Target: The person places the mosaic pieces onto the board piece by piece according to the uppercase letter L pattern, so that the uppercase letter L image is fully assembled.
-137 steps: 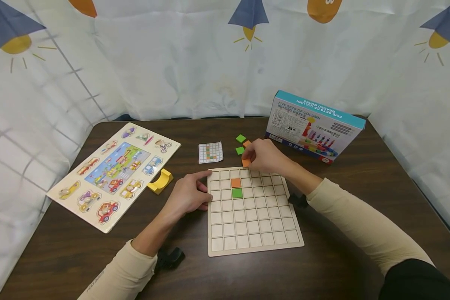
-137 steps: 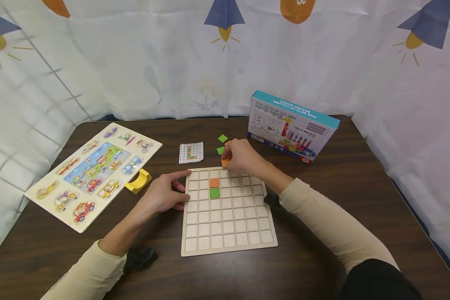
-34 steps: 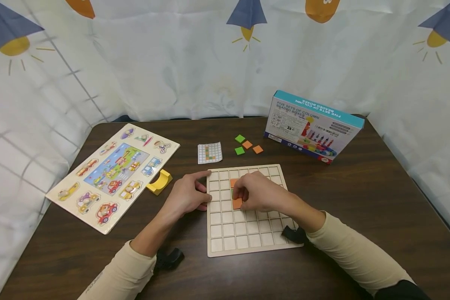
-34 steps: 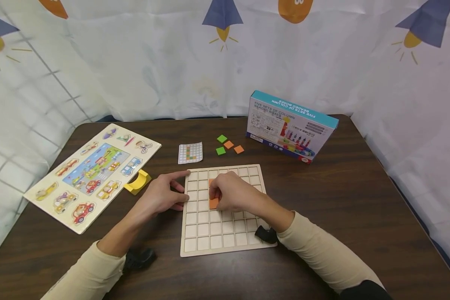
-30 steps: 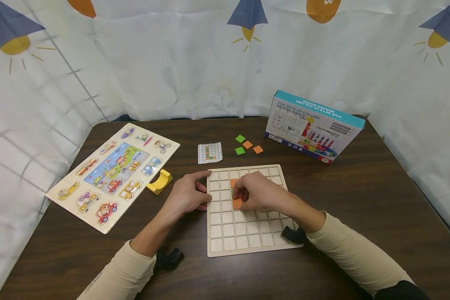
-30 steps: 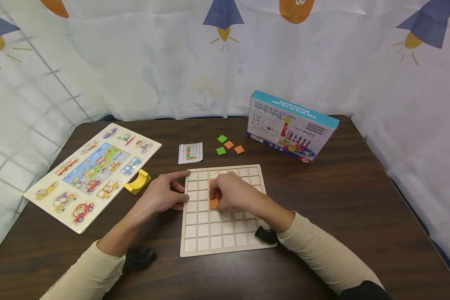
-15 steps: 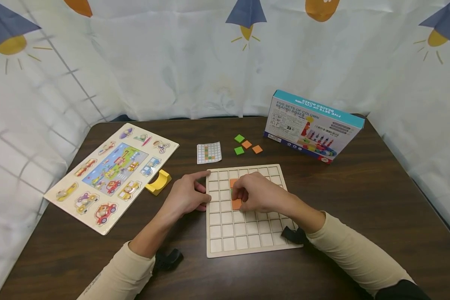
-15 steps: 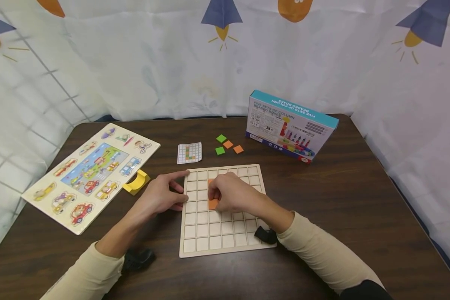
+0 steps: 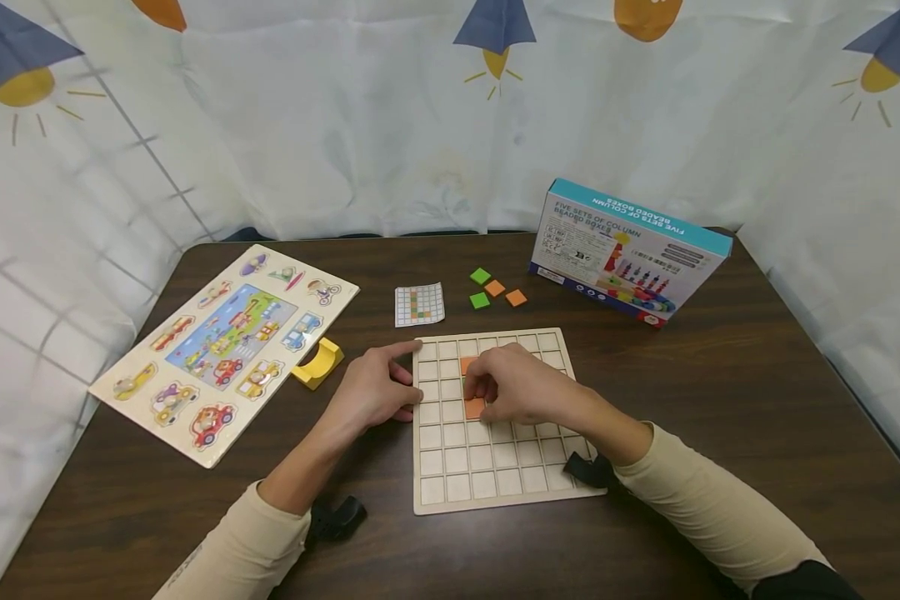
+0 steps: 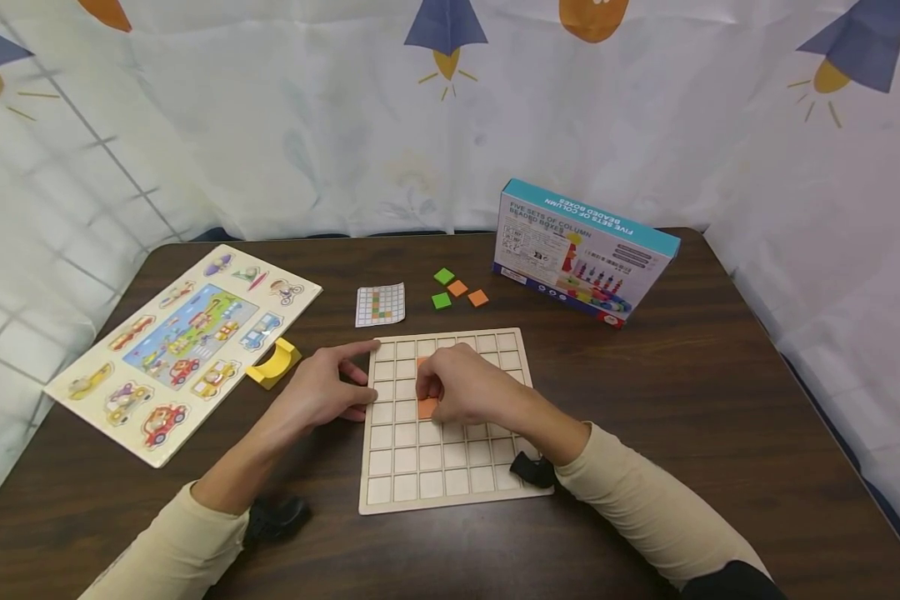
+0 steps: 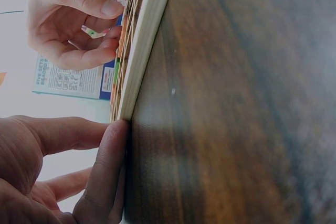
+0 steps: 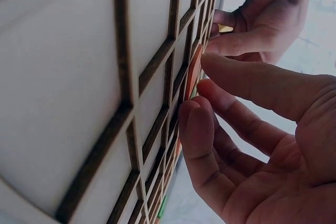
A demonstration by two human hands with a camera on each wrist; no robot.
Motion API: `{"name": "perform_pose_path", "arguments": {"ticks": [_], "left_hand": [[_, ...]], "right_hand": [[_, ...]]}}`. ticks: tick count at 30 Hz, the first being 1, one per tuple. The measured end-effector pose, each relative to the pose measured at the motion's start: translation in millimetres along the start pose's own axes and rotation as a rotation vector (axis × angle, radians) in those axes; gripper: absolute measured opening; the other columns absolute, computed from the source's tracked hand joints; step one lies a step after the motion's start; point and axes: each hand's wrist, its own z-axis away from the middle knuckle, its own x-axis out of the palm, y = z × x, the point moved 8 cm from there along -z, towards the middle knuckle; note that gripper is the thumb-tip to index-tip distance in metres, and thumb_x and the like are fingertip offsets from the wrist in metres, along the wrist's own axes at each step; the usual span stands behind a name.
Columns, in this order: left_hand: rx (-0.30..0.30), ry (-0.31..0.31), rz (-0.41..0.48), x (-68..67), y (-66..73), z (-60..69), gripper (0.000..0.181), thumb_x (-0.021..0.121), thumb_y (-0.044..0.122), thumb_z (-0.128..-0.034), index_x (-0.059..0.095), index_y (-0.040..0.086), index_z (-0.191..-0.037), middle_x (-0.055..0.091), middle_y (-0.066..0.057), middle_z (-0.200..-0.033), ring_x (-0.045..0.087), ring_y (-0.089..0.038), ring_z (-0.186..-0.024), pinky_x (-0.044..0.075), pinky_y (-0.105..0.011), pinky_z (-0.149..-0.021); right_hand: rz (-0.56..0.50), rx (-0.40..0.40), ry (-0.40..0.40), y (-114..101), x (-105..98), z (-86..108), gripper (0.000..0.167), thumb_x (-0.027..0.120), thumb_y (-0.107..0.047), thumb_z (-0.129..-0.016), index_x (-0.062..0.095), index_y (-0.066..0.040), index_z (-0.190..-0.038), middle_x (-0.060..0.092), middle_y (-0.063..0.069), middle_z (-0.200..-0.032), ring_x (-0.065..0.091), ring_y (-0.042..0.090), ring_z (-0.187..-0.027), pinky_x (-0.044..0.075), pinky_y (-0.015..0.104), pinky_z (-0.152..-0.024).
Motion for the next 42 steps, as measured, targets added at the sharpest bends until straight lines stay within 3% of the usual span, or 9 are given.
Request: {"name": "perform_pose_path", "arguments": {"ticks": [15, 23, 42], "left_hand": [[-0.011, 0.007, -0.013, -0.1, -0.8, -0.5, 0.077, 0.079, 0.000, -0.0825, 0.054, 0.018, -0.153, 0.066, -0.014, -0.100, 0.071, -0.015, -0.057, 0.065, -0.032, -0.057], [-0.008, 0.004, -0.007, 0.6, -0.4, -1.2, 0.076, 0.079, -0.001, -0.0826, 0.054, 0.018, -0.153, 0.066, -0.015, -0.100, 0.071, -0.015, -0.058, 0.065, -0.032, -0.057], [-0.002, 0.005, 0.000, 0.5, -1.6, -0.9, 0.076, 0.078, -0.002, -0.0825, 0.054, 0.016, -0.153, 0.066, -0.015, -0.099, 0.070, -0.015, -0.057, 0.065, -0.032, -0.056]], "right_hand": [[-0.030, 0.000, 0.020, 3, -12, 1.6, 0.018, 0.086, -0.007, -0.079, 0.077, -0.013, -0.095, 0.072, -0.001, -0.089, 0.063, 0.012, -0.081, 0.056, 0.026, -0.072], [-0.029, 0.032, 0.032, 15, -25, -0.1, 0.023, 0.085, -0.009, -0.083, 0.078, -0.012, -0.105, 0.074, 0.001, -0.099, 0.065, 0.014, -0.088, 0.057, 0.028, -0.077], [-0.035, 0.046, 0.131, 48, -69, -29.4, 0.029, 0.081, -0.006, -0.085, 0.077, -0.006, -0.114, 0.075, 0.010, -0.106, 0.070, 0.020, -0.093, 0.061, 0.038, -0.086]]}}
